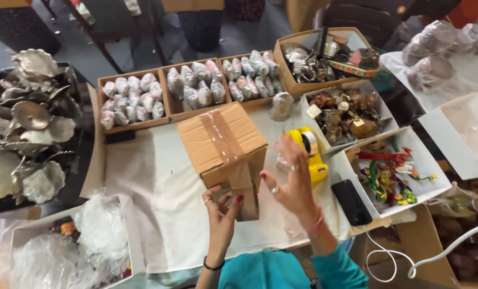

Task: The person seals a small cardboard box using clear packing tape. They pull tape from a roll, apply it to the box flaps, and use scissors to cut the tape. The process is repeated to secure the box from multiple angles.

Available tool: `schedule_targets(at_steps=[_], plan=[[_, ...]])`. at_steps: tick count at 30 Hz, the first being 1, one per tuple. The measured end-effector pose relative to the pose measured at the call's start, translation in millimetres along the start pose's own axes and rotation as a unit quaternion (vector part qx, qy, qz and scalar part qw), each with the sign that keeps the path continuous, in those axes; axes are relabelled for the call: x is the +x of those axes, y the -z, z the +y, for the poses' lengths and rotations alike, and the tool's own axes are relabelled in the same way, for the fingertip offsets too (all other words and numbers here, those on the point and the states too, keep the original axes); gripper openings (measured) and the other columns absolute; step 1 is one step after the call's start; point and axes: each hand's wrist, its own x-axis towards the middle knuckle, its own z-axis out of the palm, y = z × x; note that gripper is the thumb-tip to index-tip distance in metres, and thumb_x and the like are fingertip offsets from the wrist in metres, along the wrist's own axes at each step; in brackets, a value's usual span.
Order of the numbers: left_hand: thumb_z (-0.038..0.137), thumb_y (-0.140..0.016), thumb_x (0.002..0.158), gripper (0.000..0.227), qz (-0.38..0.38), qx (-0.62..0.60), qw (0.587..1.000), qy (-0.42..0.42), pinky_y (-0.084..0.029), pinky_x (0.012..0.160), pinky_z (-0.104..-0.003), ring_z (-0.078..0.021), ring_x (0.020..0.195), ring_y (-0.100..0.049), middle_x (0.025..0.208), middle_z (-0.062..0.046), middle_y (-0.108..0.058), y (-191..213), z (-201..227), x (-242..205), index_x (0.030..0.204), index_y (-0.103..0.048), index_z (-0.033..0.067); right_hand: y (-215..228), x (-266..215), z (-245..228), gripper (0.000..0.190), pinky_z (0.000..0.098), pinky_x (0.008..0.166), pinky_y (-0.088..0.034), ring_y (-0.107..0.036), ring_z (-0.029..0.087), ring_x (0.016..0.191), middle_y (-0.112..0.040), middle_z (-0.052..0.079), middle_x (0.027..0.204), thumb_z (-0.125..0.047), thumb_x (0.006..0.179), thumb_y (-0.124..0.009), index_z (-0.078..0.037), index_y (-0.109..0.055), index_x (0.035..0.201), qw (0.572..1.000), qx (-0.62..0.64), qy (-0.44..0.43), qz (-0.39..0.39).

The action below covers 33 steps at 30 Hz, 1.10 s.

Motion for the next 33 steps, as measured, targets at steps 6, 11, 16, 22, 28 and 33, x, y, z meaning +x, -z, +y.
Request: schedule_targets(at_steps=[6, 11, 16, 22, 28, 33], plan=[[-0.003, -0.065, 0.093, 0.054, 0.003, 0.013, 0.999, -0.034, -0.058, 0.089, -0.032, -0.0159, 0.111, -0.062, 0.122, -0.015, -0.057, -0.9, -5.9, -12.1, 0.138, -0.036, 0.0058, -36.5, 35.1, 48.2, 0.04, 0.0473, 0.125, -0.031, -0.038, 0.039, 0.152, -0.051, 0.014, 0.157, -0.021, 0.103, -0.06, -0.009, -0.061, 0.141, 0.958, 0.158, 0.048, -0.234], [-0.003, -0.068, 0.088, 0.062, 0.027, -0.005, 1.0, -0.005, -0.055, 0.082, -0.029, -0.0195, 0.1, -0.065, 0.118, -0.012, -0.06, -10.7, -20.6, -18.9, 0.144, -0.042, 0.0069, -50.3, 22.6, 48.0, 0.033, 0.0471, 0.125, -0.033, -0.041, 0.039, 0.152, -0.054, 0.014, 0.152, -0.018, 0.104, -0.061, -0.008, -0.065, 0.135, 0.971, 0.175, 0.048, -0.157], [0.003, -0.06, 0.094, 0.047, -0.001, 0.016, 1.0, 0.024, -0.054, 0.091, -0.027, -0.0145, 0.108, -0.063, 0.125, -0.007, -0.062, 6.0, -42.1, -16.1, 0.14, -0.052, 0.0039, -49.9, 11.0, 40.3, 0.032, 0.046, 0.12, -0.041, -0.047, 0.039, 0.147, -0.058, 0.015, 0.148, -0.02, 0.103, -0.064, -0.008, -0.067, 0.133, 0.98, 0.159, 0.028, -0.117], [0.017, -0.063, 0.104, 0.029, 0.12, 0.137, 0.98, -0.078, -0.051, 0.091, -0.027, -0.013, 0.106, -0.061, 0.119, -0.01, -0.065, 3.6, -32.0, -10.5, 0.126, -0.062, -0.0008, -64.1, -0.1, 18.9, 0.034, 0.0455, 0.115, -0.047, -0.052, 0.039, 0.142, -0.061, 0.013, 0.143, -0.027, 0.1, -0.067, -0.012, -0.069, 0.13, 0.996, 0.057, 0.03, -0.056], [0.018, -0.063, 0.1, 0.027, 0.104, 0.077, 0.984, -0.12, -0.053, 0.085, -0.022, -0.0078, 0.1, -0.064, 0.111, -0.001, -0.063, 6.3, -14.3, 1.9, 0.12, -0.063, 0.0002, -70.6, 8.1, 15.8, 0.033, 0.0456, 0.113, -0.048, -0.054, 0.038, 0.14, -0.063, 0.013, 0.14, -0.031, 0.103, -0.064, -0.01, -0.069, 0.128, 0.998, 0.043, 0.019, -0.034], [0.019, -0.065, 0.102, 0.025, 0.074, 0.032, 0.997, -0.022, -0.05, 0.072, -0.022, -0.0077, 0.082, -0.061, 0.092, -0.003, -0.07, 18.3, -20.2, 31.3, 0.108, -0.075, -0.0027, -75.5, 12.7, 24.2, 0.033, 0.0453, 0.113, -0.048, -0.055, 0.038, 0.139, -0.063, 0.012, 0.139, -0.033, 0.104, -0.063, -0.011, -0.069, 0.128, 0.999, 0.027, 0.018, -0.025]])
